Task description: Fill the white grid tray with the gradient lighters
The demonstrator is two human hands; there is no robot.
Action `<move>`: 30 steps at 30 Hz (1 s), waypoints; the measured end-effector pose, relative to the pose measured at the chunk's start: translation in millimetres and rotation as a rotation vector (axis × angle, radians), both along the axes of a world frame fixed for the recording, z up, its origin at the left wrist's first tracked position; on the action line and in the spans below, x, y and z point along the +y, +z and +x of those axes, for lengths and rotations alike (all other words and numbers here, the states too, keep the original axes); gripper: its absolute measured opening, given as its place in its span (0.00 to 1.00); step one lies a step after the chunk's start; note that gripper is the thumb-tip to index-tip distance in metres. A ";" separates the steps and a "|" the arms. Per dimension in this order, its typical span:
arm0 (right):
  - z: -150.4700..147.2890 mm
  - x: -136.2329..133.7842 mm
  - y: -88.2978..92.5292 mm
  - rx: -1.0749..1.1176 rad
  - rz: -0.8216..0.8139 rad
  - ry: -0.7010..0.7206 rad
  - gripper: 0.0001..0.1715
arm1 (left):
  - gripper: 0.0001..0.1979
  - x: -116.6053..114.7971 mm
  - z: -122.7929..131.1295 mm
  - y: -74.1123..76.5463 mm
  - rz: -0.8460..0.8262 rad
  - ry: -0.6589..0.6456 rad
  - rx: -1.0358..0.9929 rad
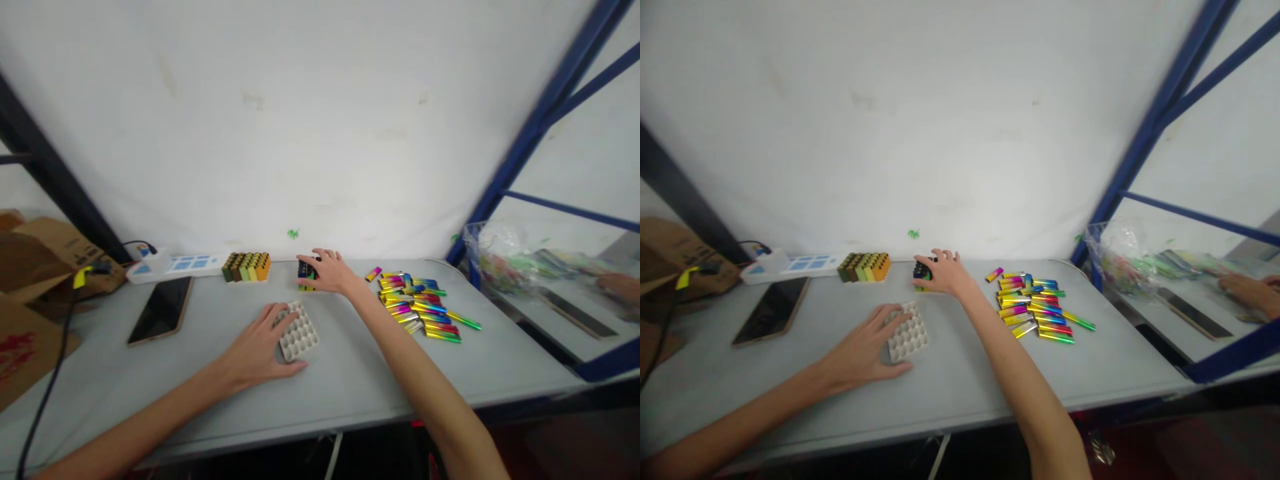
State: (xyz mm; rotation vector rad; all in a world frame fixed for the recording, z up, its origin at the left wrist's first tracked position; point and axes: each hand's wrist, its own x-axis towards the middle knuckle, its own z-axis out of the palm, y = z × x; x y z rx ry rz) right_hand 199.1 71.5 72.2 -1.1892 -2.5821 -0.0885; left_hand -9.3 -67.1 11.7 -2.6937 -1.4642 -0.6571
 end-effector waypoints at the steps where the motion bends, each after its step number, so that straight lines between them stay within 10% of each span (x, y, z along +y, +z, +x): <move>1: -3.7 3.7 -2.3 -0.020 -0.024 -0.016 0.43 | 0.38 -1.0 -5.1 1.0 0.004 0.008 0.010; 17: 2.2 -39.1 -10.8 -0.024 -0.023 -0.327 0.46 | 0.24 51.0 -38.5 -4.9 0.062 0.174 0.044; 30: 62.2 -3.0 2.6 0.090 -0.443 -0.401 0.52 | 0.22 63.5 -10.4 -9.0 0.084 0.160 -0.025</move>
